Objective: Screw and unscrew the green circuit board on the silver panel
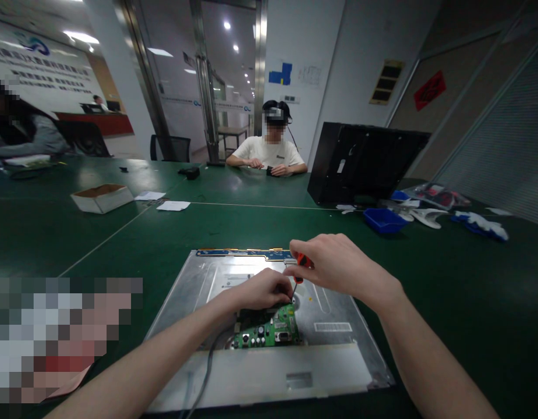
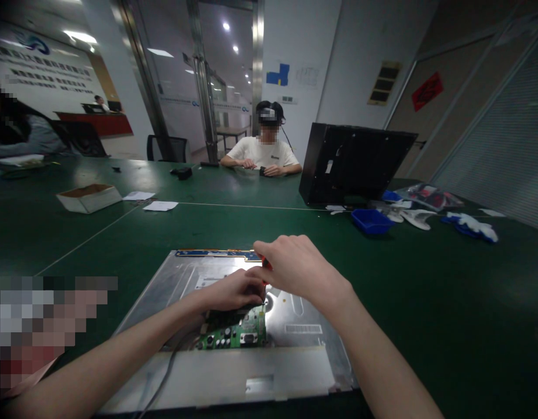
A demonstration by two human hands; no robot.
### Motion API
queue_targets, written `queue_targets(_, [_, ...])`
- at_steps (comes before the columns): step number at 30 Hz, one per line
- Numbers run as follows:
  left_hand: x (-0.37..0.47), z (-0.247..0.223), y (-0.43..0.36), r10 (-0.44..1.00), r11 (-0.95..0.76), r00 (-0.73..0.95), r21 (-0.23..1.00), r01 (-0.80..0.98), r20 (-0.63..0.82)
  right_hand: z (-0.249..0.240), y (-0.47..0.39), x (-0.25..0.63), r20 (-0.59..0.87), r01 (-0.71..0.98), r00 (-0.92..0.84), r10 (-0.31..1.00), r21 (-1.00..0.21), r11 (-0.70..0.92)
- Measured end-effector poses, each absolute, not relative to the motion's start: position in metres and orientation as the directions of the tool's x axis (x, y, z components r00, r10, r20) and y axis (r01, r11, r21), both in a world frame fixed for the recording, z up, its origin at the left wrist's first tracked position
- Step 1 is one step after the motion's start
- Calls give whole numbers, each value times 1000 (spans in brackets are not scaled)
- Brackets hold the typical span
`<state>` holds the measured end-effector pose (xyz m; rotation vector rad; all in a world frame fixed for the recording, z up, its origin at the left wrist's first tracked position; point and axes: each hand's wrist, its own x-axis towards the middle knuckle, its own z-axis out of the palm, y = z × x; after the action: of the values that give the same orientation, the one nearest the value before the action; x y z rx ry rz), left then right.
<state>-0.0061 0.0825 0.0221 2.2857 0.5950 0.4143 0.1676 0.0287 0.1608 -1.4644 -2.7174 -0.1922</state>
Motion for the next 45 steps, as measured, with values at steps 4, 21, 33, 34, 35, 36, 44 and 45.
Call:
queue_targets(4, [-5,21,83,538,-622,836,720,307,108,161,28,168,100,823,-569,817,63,565])
queue_targets(21, [-6,19,83,543,-613,831,733,296,120,163,23,169,84,798,-600,795,1,602])
queue_targets(33, [-6,21,82,541,-621,830,730,286,135,162,25,168,109,795,-604,789,27,605])
queue_targets(34, [-6,20,82,538,-621,832,731,284,134,162,25,168,109,796,-604,790,29,604])
queue_targets(35, [-5,20,82,533,-624,836,729,282,133,161,25,168,110,803,-595,797,42,594])
queue_targets(36, [-5,20,82,528,-627,839,726,283,129,161,26,168,112,813,-581,806,61,578])
queue_targets(44, [-6,23,81,536,-629,834,721,291,131,160,26,170,116,783,-620,776,22,622])
queue_targets(45, [-6,24,80,530,-632,837,720,286,133,160,26,170,116,786,-616,779,30,617])
